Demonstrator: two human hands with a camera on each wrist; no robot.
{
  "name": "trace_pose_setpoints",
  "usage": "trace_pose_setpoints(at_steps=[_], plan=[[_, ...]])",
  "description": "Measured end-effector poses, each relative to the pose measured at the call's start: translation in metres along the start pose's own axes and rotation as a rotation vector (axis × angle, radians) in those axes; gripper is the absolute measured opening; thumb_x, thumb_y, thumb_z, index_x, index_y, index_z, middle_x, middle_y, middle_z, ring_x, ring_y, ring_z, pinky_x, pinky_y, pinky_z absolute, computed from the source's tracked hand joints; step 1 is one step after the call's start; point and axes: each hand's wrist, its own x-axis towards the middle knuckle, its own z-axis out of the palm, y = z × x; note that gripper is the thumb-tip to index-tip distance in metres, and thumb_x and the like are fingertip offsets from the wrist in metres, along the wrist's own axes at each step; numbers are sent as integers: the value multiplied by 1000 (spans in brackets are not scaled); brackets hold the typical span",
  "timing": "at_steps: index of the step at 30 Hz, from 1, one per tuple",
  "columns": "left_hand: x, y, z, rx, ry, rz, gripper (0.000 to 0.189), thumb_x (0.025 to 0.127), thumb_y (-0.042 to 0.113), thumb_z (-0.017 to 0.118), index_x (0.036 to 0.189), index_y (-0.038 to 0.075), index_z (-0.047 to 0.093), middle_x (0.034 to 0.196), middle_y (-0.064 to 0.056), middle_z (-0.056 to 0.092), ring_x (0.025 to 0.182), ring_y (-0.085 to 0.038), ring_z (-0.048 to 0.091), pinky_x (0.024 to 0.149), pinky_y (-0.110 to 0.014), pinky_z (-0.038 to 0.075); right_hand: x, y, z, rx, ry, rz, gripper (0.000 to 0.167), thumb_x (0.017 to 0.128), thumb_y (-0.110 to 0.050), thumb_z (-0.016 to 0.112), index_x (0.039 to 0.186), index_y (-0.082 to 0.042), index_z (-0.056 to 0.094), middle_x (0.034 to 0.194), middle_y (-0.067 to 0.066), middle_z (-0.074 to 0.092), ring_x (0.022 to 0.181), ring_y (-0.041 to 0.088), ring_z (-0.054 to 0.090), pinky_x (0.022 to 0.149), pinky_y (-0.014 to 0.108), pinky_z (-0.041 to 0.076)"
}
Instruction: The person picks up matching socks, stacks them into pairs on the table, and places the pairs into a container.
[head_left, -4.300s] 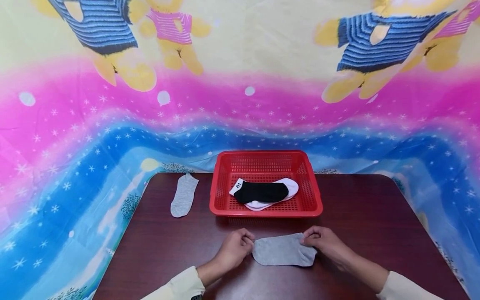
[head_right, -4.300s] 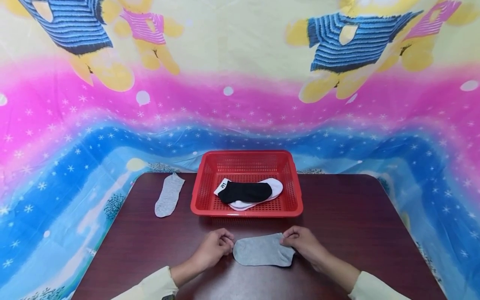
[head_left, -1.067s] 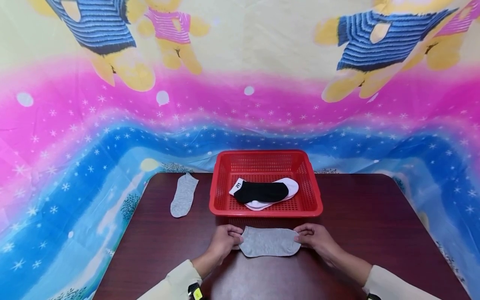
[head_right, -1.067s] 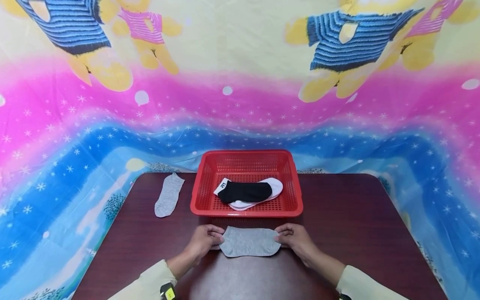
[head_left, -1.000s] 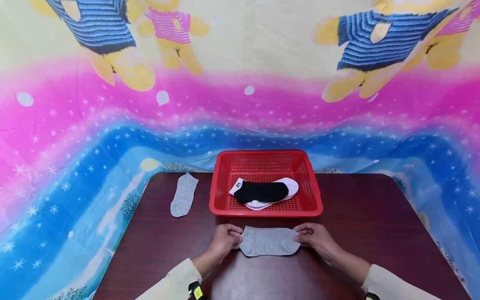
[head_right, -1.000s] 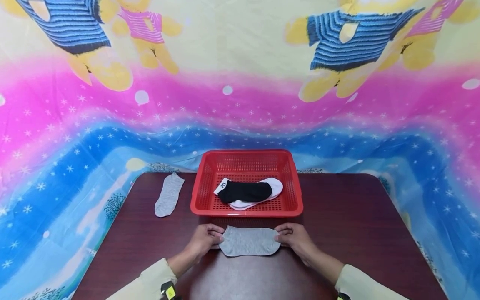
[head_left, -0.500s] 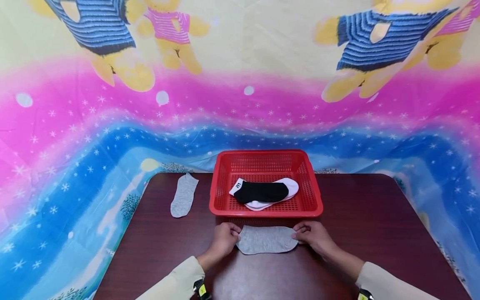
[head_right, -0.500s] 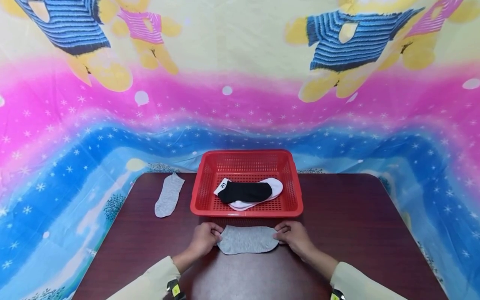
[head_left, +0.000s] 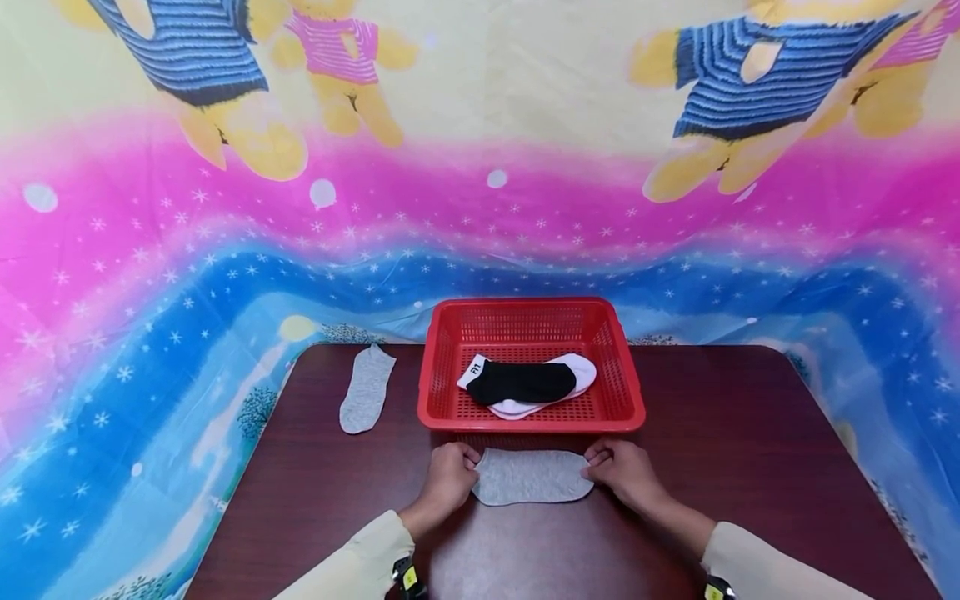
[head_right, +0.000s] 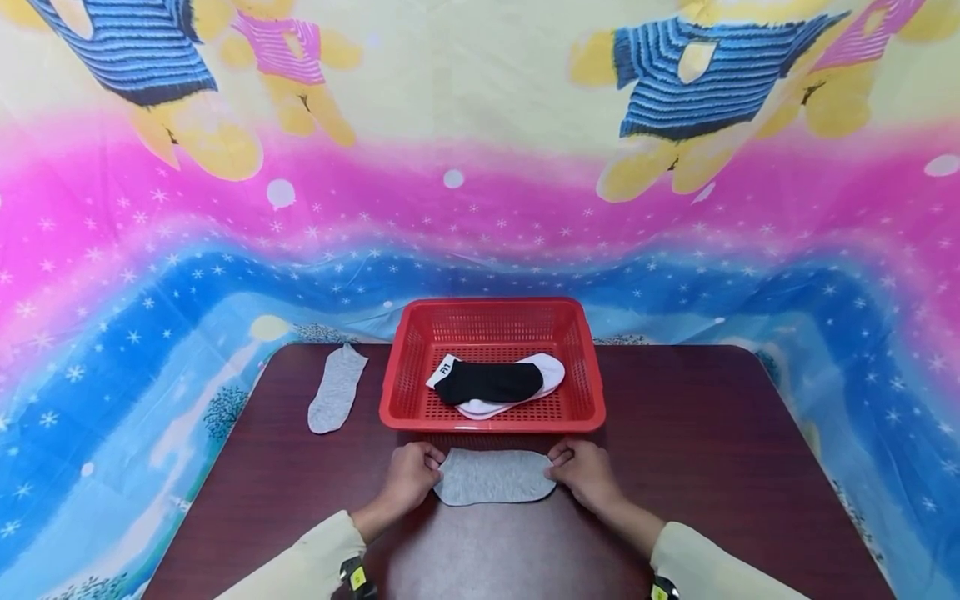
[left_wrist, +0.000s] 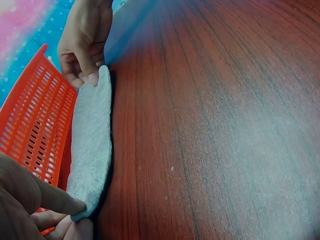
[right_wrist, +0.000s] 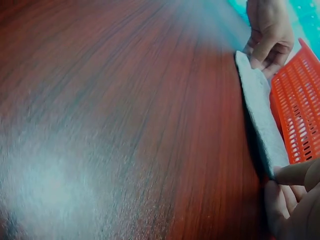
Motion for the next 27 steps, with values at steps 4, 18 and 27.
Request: trace_pose_setpoints(at_steps=[4, 18, 27], plan=[[-2, 0, -2, 39, 20, 24, 19, 66, -11, 66, 81, -1, 73, 70, -6, 66, 64, -5, 52, 57, -20, 44, 1, -1, 2, -114, -3, -44, 25, 74, -10, 88, 88, -9, 68, 80, -1, 66, 71, 8, 58, 65, 21, 49], [-18, -9, -30, 61, 76, -43, 16, 79, -2, 71, 95, -4, 70, 82, -10, 65, 76, -21, 61, 75, -34, 52, -33, -21, -12, -222, 3, -329, 28, 82, -9, 85, 85, -22, 61, 78, -11, 55, 67, -3, 49, 60, 18, 46], [10, -69, -93, 373, 289, 9, 39, 75, -5, 74, 112, -13, 63, 99, -28, 63, 94, -47, 60, 86, -55, 50, -35, -34, -52, -512, 214, -762, 41, 69, -10, 94, 100, -20, 69, 98, -11, 64, 95, 6, 54, 79, 31, 57]])
